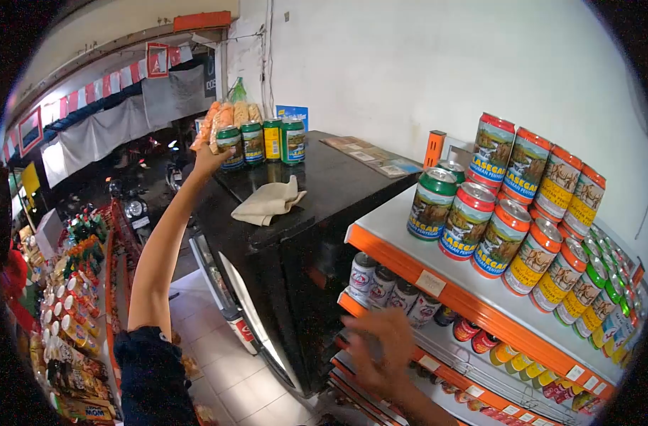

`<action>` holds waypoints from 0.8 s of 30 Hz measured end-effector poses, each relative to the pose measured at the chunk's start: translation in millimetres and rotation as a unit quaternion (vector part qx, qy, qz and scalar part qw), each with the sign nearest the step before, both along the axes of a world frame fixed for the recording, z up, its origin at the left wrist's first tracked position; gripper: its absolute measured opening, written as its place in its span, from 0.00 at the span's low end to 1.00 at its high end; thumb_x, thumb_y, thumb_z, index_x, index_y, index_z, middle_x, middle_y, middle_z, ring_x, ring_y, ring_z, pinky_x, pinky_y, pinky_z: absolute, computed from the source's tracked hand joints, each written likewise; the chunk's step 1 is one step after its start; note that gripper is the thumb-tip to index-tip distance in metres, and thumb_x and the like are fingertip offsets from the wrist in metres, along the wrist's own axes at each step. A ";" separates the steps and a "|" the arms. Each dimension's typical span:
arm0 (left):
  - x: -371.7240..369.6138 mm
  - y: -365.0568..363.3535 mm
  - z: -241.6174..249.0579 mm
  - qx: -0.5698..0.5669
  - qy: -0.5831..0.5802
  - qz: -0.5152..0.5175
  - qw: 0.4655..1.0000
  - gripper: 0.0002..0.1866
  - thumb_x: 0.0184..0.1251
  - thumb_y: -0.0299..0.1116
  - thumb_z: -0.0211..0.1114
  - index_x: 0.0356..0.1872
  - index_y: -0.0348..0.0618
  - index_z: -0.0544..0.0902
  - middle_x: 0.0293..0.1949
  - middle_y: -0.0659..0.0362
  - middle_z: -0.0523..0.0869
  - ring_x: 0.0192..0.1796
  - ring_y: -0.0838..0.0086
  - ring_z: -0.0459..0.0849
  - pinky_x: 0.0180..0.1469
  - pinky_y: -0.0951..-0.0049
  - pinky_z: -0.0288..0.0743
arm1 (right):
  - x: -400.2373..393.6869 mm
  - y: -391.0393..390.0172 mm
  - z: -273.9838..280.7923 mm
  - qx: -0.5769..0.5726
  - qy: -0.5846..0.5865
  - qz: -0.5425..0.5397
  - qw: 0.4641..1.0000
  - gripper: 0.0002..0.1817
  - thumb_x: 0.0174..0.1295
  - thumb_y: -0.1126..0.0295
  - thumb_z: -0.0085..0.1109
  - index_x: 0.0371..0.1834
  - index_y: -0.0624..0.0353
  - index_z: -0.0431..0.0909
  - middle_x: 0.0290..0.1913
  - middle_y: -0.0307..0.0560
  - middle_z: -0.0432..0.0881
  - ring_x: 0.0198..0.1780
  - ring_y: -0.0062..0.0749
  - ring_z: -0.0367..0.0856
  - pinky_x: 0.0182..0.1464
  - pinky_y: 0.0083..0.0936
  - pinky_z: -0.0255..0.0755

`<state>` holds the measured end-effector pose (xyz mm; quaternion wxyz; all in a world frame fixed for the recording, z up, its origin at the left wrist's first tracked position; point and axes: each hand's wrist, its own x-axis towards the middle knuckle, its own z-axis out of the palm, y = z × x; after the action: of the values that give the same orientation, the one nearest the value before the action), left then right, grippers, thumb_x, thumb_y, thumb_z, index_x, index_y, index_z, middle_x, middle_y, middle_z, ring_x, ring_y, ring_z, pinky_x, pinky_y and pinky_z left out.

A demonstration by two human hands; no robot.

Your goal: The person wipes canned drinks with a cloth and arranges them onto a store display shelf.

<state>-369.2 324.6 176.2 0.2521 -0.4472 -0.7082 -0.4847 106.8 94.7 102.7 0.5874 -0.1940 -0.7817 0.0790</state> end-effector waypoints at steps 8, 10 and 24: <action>-11.7 36.5 -0.5 -0.019 -0.114 -0.096 0.989 0.38 0.25 0.49 0.76 0.41 0.34 0.73 0.40 0.47 0.79 0.42 0.60 0.79 0.43 0.67 0.71 | -124.3 73.9 83.8 0.151 -0.098 -0.011 0.984 0.21 0.46 0.70 0.57 0.45 0.62 0.69 0.48 0.50 0.69 0.49 0.43 0.67 0.51 0.33 0.62; 1.5 15.2 15.0 -0.115 -0.083 -0.031 0.989 0.39 0.25 0.48 0.76 0.42 0.37 0.72 0.42 0.47 0.78 0.44 0.58 0.78 0.44 0.65 0.71 | -139.6 85.0 79.3 0.148 -0.089 -0.037 0.984 0.21 0.45 0.69 0.57 0.45 0.62 0.69 0.47 0.50 0.70 0.50 0.43 0.67 0.50 0.33 0.64; 77.2 -97.2 71.0 0.157 -0.392 -0.435 0.795 0.25 0.49 0.44 0.61 0.47 0.42 0.68 0.40 0.57 0.76 0.39 0.73 0.77 0.41 0.72 0.72 | -119.2 94.2 87.2 0.100 0.080 -0.099 0.987 0.12 0.53 0.65 0.54 0.38 0.59 0.74 0.36 0.50 0.78 0.37 0.45 0.75 0.40 0.35 0.67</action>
<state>-291.9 227.4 247.2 -0.2179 -0.4342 -0.3915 -0.7815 -12.3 188.8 190.0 0.6693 -0.2042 -0.7131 -0.0429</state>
